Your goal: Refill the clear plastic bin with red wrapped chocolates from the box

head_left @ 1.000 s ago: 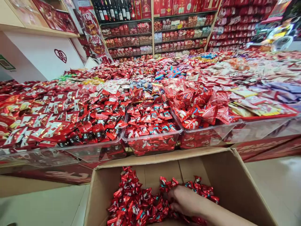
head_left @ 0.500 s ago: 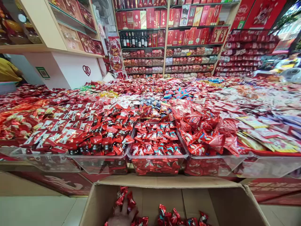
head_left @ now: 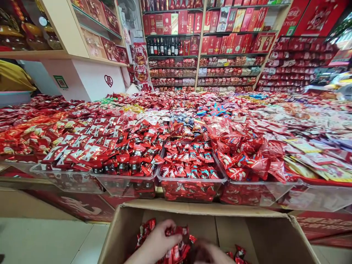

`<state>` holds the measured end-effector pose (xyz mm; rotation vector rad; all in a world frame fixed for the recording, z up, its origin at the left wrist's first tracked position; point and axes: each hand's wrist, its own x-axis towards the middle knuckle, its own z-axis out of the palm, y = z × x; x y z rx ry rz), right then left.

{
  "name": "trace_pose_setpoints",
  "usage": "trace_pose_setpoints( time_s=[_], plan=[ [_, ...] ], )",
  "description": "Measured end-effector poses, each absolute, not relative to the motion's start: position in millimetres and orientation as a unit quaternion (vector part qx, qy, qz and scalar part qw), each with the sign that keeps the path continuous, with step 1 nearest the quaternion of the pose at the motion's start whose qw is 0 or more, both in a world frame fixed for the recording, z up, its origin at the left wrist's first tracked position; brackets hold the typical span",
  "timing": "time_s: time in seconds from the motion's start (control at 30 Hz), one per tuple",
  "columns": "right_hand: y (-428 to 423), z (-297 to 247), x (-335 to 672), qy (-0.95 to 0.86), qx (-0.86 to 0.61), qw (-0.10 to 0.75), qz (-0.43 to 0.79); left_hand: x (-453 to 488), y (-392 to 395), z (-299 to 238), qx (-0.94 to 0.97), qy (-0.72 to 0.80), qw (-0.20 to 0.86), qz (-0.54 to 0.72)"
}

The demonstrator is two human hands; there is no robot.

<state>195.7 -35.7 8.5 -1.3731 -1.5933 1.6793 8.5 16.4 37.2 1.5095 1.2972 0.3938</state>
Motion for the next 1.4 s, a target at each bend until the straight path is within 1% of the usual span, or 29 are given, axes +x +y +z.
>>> trace_pose_setpoints(
  time_s=[0.07, 0.13, 0.2, 0.3, 0.37, 0.43, 0.5, 0.6, 0.7, 0.77, 0.83, 0.93, 1.0, 1.07, 1.23, 1.4],
  plan=[
    [-33, 23, 190, -0.499, -0.487, 0.287, 0.657, 20, 15, 49, 0.549, 0.495, 0.64, 0.209],
    [-30, 39, 187, -0.407, -0.484, 0.366, 0.683, 29, 12, 59, 0.49, 0.469, 0.69, 0.253],
    [-28, 53, 187, -0.363, -0.485, 0.41, 0.682, 34, 10, 64, 0.444, 0.451, 0.728, 0.263],
    [-27, 62, 188, -0.369, -0.482, 0.428, 0.67, 34, 8, 63, 0.409, 0.42, 0.766, 0.265],
    [-28, 59, 188, -0.386, -0.484, 0.44, 0.651, 32, 7, 59, 0.412, 0.416, 0.761, 0.28],
    [-29, 53, 187, -0.41, -0.5, 0.451, 0.616, 30, 7, 54, 0.413, 0.429, 0.746, 0.3],
    [-29, 46, 187, -0.448, -0.525, 0.459, 0.56, 29, 5, 50, 0.384, 0.437, 0.752, 0.309],
    [-30, 40, 188, -0.518, -0.546, 0.461, 0.47, 28, 2, 48, 0.285, 0.405, 0.823, 0.278],
    [-30, 42, 191, -0.585, -0.529, 0.46, 0.407, 28, 0, 48, 0.208, 0.36, 0.873, 0.255],
    [-31, 46, 193, -0.617, -0.507, 0.459, 0.388, 29, 0, 48, 0.201, 0.358, 0.874, 0.261],
    [-32, 49, 196, -0.62, -0.502, 0.453, 0.399, 30, 1, 47, 0.219, 0.374, 0.86, 0.269],
    [-35, 50, 198, -0.545, -0.534, 0.438, 0.475, 34, 1, 44, 0.262, 0.412, 0.82, 0.298],
    [-37, 47, 197, -0.478, -0.543, 0.448, 0.525, 35, -1, 41, 0.283, 0.433, 0.793, 0.321],
    [-37, 43, 194, -0.461, -0.539, 0.448, 0.544, 35, -2, 38, 0.289, 0.447, 0.78, 0.33],
    [-36, 38, 191, -0.517, -0.563, 0.397, 0.509, 31, -3, 34, 0.293, 0.434, 0.79, 0.32],
    [-39, 43, 191, -0.525, -0.564, 0.431, 0.468, 30, -3, 42, 0.305, 0.411, 0.797, 0.32]
  ],
)
